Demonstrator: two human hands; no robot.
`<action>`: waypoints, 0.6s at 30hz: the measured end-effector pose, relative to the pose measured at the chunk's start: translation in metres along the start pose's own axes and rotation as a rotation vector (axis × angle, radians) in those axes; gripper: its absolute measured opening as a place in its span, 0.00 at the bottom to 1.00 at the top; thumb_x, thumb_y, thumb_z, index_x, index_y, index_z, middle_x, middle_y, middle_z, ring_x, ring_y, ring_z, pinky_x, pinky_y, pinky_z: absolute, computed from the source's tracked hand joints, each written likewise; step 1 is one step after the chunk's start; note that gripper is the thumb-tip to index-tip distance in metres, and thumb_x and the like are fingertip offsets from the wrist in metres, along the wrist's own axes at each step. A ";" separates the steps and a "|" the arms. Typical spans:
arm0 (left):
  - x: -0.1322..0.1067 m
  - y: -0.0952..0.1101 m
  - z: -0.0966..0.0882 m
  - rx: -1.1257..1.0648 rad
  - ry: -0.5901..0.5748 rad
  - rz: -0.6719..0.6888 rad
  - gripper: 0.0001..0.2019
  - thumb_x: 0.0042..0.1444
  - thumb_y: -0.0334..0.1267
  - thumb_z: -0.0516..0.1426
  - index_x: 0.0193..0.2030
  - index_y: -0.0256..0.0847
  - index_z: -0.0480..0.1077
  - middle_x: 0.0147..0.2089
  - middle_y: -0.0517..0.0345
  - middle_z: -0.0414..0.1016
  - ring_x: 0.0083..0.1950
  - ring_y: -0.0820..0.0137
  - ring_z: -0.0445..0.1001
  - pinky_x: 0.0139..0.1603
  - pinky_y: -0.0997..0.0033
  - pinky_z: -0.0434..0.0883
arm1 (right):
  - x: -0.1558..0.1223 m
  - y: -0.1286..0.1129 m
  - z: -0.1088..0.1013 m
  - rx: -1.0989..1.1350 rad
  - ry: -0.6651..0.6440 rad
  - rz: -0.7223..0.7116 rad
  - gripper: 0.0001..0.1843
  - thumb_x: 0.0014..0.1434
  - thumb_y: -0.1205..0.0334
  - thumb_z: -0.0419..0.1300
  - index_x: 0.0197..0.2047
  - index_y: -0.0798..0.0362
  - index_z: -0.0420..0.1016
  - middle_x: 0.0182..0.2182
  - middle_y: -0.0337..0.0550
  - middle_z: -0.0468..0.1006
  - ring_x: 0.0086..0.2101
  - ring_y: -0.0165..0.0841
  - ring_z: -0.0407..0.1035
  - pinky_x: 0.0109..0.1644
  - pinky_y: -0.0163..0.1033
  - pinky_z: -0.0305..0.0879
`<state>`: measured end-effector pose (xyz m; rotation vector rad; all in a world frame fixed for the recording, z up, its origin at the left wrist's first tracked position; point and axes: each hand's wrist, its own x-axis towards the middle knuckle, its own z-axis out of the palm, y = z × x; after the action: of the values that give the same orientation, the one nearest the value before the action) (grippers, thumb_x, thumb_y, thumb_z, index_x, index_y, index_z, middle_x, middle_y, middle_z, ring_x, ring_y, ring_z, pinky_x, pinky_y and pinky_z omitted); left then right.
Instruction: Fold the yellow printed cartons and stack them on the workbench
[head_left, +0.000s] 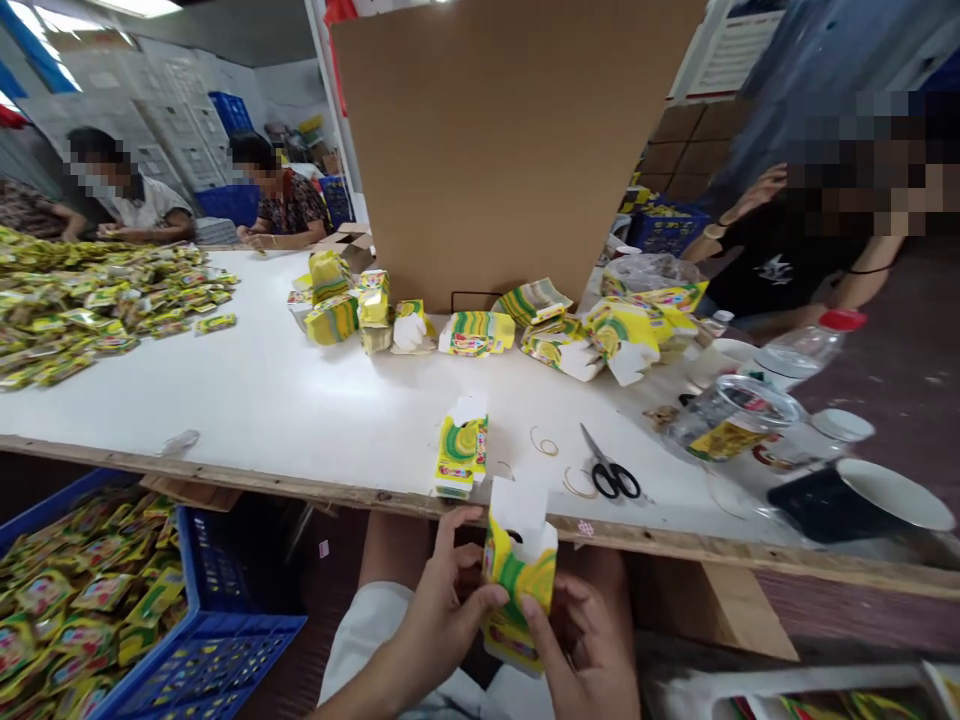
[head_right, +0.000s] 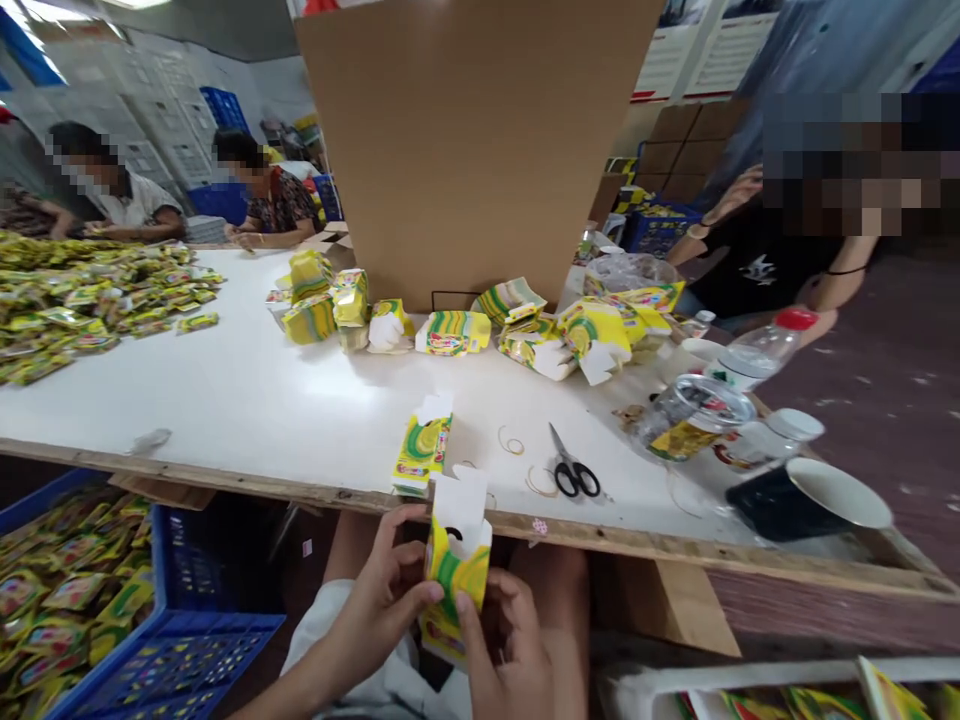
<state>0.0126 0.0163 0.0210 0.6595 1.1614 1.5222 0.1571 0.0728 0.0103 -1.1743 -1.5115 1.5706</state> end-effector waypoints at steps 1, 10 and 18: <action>-0.002 0.001 -0.002 0.025 -0.020 -0.006 0.32 0.58 0.40 0.61 0.65 0.46 0.50 0.39 0.54 0.77 0.40 0.66 0.77 0.43 0.68 0.70 | 0.001 -0.002 -0.001 0.005 -0.007 -0.016 0.21 0.55 0.52 0.66 0.50 0.50 0.71 0.42 0.49 0.80 0.38 0.40 0.76 0.40 0.39 0.75; -0.005 0.016 -0.014 -0.207 -0.282 -0.264 0.23 0.51 0.35 0.67 0.51 0.45 0.64 0.38 0.55 0.79 0.39 0.65 0.79 0.39 0.70 0.72 | 0.007 -0.032 -0.013 0.011 -0.157 0.029 0.13 0.61 0.50 0.59 0.44 0.50 0.73 0.31 0.41 0.78 0.30 0.33 0.73 0.31 0.33 0.70; -0.009 0.006 -0.012 -0.187 -0.304 -0.258 0.37 0.55 0.36 0.64 0.67 0.53 0.51 0.50 0.49 0.78 0.46 0.61 0.79 0.48 0.60 0.73 | 0.010 -0.031 -0.015 -0.030 -0.002 -0.136 0.09 0.61 0.57 0.60 0.45 0.48 0.72 0.41 0.44 0.78 0.42 0.36 0.74 0.45 0.37 0.71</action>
<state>0.0023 0.0044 0.0233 0.5671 0.8275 1.2442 0.1633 0.0917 0.0407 -1.0632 -1.5866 1.4646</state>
